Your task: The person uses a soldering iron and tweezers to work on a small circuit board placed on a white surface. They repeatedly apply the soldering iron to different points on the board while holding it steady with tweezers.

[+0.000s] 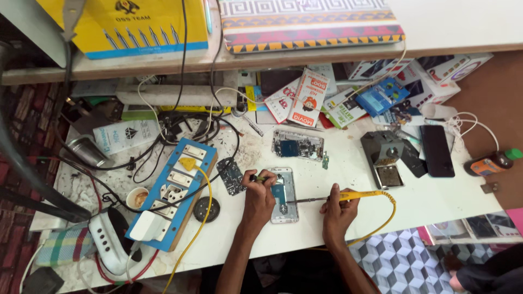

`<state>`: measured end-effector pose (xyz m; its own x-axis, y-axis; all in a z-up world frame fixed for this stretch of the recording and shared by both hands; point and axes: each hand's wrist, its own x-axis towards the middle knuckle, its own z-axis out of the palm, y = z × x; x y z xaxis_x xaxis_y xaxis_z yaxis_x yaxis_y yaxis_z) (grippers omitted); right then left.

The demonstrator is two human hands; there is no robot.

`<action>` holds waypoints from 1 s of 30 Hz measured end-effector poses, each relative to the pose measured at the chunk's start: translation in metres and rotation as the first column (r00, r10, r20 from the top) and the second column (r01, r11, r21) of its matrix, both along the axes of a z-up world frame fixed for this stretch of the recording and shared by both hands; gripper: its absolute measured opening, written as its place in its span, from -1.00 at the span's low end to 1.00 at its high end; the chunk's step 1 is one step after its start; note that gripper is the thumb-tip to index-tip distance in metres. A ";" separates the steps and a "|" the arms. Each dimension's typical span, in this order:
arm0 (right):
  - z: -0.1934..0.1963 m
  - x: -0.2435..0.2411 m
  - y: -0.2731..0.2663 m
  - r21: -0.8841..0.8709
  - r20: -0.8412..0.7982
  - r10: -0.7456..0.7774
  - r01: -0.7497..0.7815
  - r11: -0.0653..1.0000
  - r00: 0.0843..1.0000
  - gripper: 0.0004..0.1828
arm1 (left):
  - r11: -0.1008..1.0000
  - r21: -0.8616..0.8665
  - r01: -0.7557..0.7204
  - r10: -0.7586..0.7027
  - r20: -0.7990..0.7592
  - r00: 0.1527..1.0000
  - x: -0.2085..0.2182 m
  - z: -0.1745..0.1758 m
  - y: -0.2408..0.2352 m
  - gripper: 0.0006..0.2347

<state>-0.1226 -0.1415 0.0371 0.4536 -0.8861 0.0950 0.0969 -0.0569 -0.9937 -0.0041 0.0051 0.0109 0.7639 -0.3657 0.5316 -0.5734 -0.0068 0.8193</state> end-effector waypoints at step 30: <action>-0.005 -0.005 -0.002 -0.001 -0.015 0.009 -0.009 1.000 1.000 -0.77 | 0.999 0.013 0.033 -0.034 0.028 0.999 0.002 0.001 0.001 -0.70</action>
<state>-0.1271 -0.1431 0.0319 0.4632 -0.8817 0.0893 0.0822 -0.0576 -0.9950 -0.0023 0.0066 0.0118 0.7357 -0.3975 0.5484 -0.5967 0.0026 0.8025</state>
